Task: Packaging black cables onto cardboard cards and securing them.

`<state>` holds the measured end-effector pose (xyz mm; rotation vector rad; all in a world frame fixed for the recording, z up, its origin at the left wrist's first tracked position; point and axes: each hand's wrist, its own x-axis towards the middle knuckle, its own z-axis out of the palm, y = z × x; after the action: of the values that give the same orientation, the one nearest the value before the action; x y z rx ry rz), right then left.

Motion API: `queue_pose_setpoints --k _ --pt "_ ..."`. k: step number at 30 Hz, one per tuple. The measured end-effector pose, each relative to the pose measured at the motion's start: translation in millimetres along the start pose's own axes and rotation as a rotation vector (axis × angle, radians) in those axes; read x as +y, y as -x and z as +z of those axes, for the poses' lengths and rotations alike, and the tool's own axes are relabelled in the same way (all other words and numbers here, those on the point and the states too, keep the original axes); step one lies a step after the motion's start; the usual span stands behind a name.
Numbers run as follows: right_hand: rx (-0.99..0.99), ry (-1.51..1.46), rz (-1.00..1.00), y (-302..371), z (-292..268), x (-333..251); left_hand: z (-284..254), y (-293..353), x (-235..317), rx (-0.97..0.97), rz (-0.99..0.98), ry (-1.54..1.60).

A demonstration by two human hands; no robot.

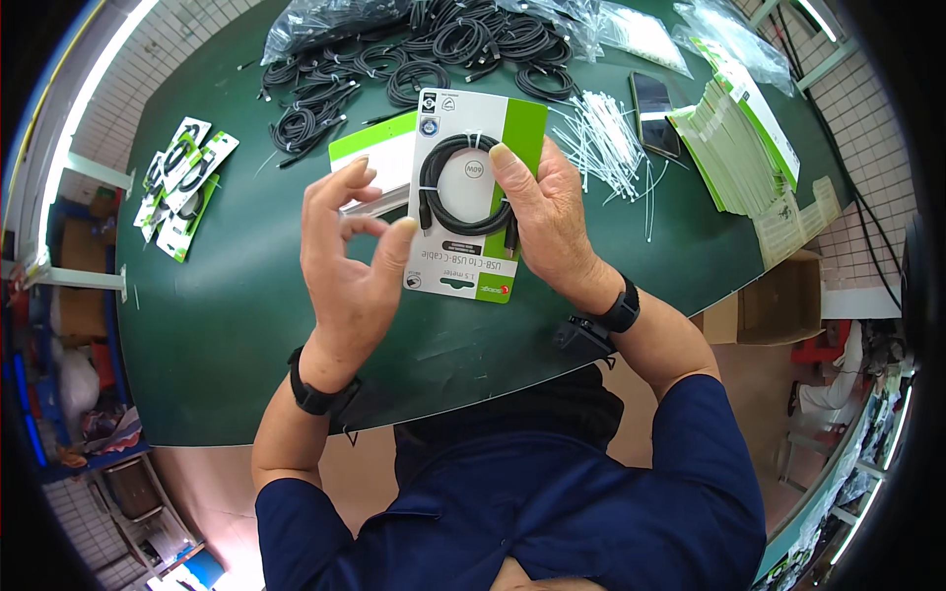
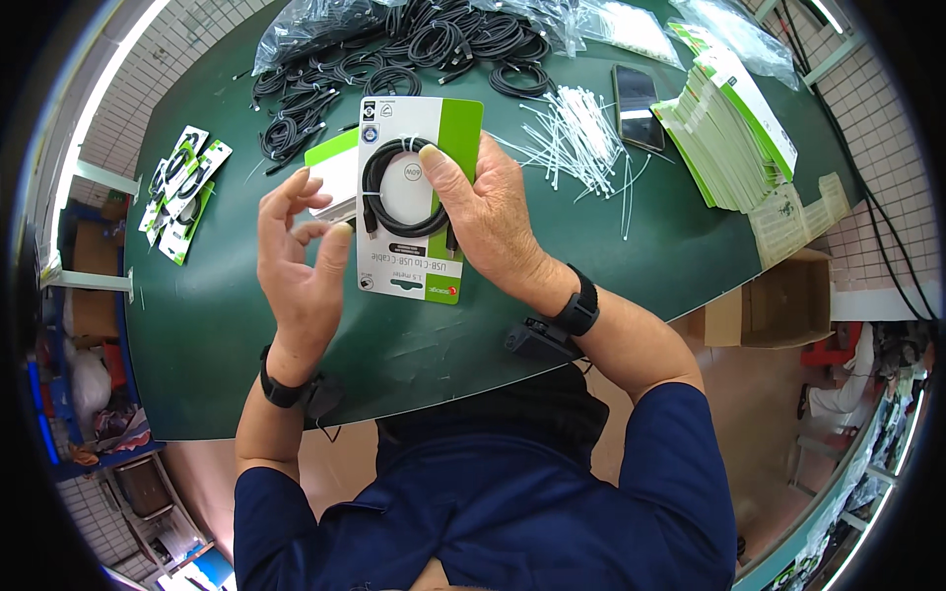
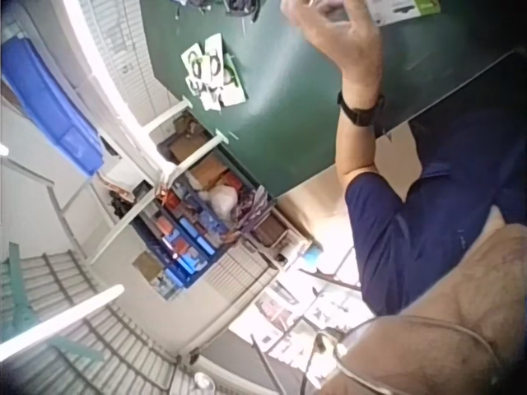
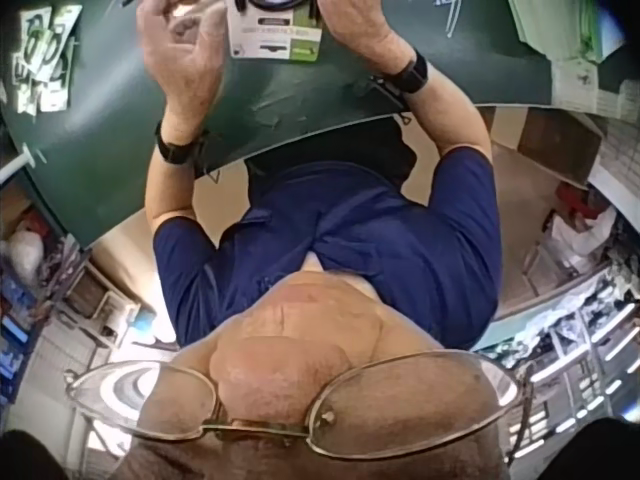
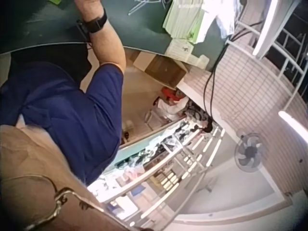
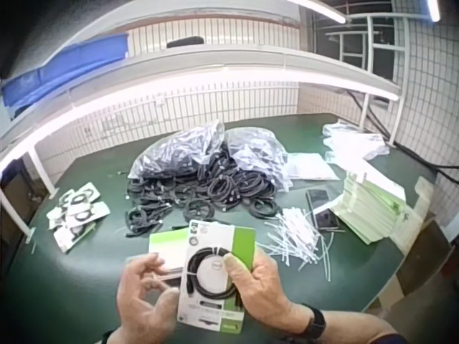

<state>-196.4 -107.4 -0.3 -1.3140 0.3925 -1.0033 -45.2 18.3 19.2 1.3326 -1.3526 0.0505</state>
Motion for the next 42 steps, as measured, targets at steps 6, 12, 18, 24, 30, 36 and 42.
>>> queue_pose_setpoints --k 6,12,18,24,30,36,42 --pt "-0.082 0.318 -0.015 1.4 9.2 -4.7 -17.6 16.7 2.7 -0.253 -0.718 0.499" --pt "-0.105 0.164 0.009 26.2 11.8 2.4 -25.0 42.7 -0.6 -0.338 -0.78 0.66" --pt "-0.12 0.142 0.08 14.7 6.9 0.8 -75.2 33.6 -23.0 -0.034 -0.763 0.622" --pt "-0.181 0.155 0.112 8.7 1.8 8.8 -192.7 -23.4 -124.7 0.215 -0.754 0.382" --pt "-0.234 0.211 0.144 13.6 5.8 6.4 -265.8 -35.9 -188.5 0.617 -0.93 0.265" --pt "-0.266 0.275 0.157 19.2 -3.9 6.1 -193.3 -13.4 -115.2 0.492 -0.617 0.216" --pt "-0.252 0.208 -0.285 16.0 2.4 -26.4 -141.4 -11.2 46.3 0.116 0.082 0.185"
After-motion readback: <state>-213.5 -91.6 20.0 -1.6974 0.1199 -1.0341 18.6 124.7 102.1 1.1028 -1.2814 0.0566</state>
